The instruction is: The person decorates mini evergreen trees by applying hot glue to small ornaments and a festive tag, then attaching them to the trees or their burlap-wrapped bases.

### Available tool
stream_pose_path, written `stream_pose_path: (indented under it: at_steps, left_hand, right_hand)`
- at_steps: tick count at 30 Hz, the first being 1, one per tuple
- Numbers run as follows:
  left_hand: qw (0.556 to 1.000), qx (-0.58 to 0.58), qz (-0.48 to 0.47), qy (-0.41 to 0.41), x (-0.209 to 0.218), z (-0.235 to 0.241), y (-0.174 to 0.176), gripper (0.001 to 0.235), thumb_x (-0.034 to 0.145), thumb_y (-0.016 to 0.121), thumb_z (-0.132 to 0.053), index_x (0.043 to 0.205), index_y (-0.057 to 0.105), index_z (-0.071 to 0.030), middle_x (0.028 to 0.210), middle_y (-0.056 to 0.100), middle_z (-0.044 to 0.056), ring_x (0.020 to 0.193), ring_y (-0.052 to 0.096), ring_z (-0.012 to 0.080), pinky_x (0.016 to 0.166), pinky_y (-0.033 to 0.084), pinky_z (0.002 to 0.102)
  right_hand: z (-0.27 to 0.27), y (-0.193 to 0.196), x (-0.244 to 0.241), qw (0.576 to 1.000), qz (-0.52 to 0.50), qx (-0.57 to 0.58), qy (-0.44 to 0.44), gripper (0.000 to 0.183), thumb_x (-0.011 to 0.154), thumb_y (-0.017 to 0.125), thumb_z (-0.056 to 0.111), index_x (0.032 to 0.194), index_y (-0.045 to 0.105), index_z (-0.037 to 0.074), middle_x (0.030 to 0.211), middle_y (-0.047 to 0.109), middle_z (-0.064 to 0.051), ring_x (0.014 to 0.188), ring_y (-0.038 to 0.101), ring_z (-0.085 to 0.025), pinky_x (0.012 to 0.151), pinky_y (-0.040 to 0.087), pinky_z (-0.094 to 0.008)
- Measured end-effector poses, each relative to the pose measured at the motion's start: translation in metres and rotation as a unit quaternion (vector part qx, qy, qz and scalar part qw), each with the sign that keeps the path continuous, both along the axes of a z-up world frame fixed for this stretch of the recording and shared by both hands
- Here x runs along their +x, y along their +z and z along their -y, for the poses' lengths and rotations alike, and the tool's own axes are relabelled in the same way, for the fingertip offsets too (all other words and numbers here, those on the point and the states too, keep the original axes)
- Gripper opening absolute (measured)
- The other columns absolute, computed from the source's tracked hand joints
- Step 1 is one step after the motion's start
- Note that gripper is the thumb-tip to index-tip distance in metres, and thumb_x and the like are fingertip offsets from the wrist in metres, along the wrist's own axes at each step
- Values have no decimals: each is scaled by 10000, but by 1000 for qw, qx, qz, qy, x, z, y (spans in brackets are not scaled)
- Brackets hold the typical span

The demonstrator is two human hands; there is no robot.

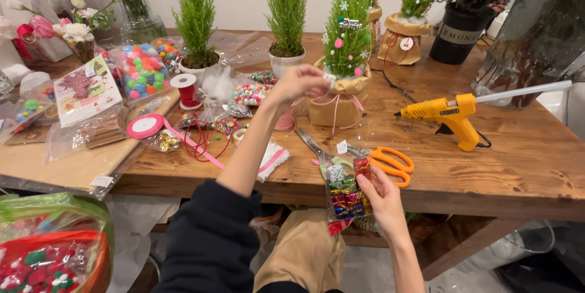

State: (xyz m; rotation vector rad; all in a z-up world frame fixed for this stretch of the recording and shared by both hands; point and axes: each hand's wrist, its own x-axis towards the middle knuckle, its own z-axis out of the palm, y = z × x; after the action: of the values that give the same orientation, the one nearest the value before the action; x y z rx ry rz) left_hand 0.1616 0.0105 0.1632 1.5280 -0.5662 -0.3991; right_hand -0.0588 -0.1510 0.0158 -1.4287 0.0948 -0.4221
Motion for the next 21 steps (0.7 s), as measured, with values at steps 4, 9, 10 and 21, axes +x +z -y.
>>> stream_pose_path:
  at_steps: [4, 9, 10, 21]
  left_hand:
    - [997, 27, 26, 62, 51, 21, 1, 259, 780, 823, -200, 948, 664, -83, 865, 776, 94, 677, 699, 123, 682, 560, 233]
    - [985, 132, 89, 73, 83, 43, -8, 154, 790, 827, -136, 918, 790, -60, 908, 757, 74, 776, 628, 128, 671, 516, 251]
    - [985, 131, 88, 73, 83, 45, -8, 154, 790, 827, -136, 918, 790, -60, 908, 757, 74, 776, 628, 128, 671, 516, 251]
    - [949, 175, 216, 149, 91, 61, -22, 138, 769, 839, -237, 761, 757, -126, 772, 734, 19, 728, 642, 123, 659, 508, 317]
  right_hand:
    - [4, 0, -1, 1000, -5, 13, -1, 373, 925, 620, 100, 1275, 648, -24, 1126, 742, -118, 996, 667, -166, 886, 525, -296]
    - [14, -13, 6, 997, -31, 71, -20, 418, 903, 632, 76, 1304, 630, -39, 1110, 741, -177, 966, 675, -211, 860, 549, -337]
    - [14, -14, 7, 997, -32, 70, -20, 418, 903, 632, 76, 1304, 630, -39, 1110, 741, -177, 966, 675, -211, 860, 549, -337]
    - [13, -15, 13, 996, -52, 70, -33, 434, 908, 622, 80, 1328, 620, -32, 1153, 729, -152, 992, 663, -195, 880, 543, -323]
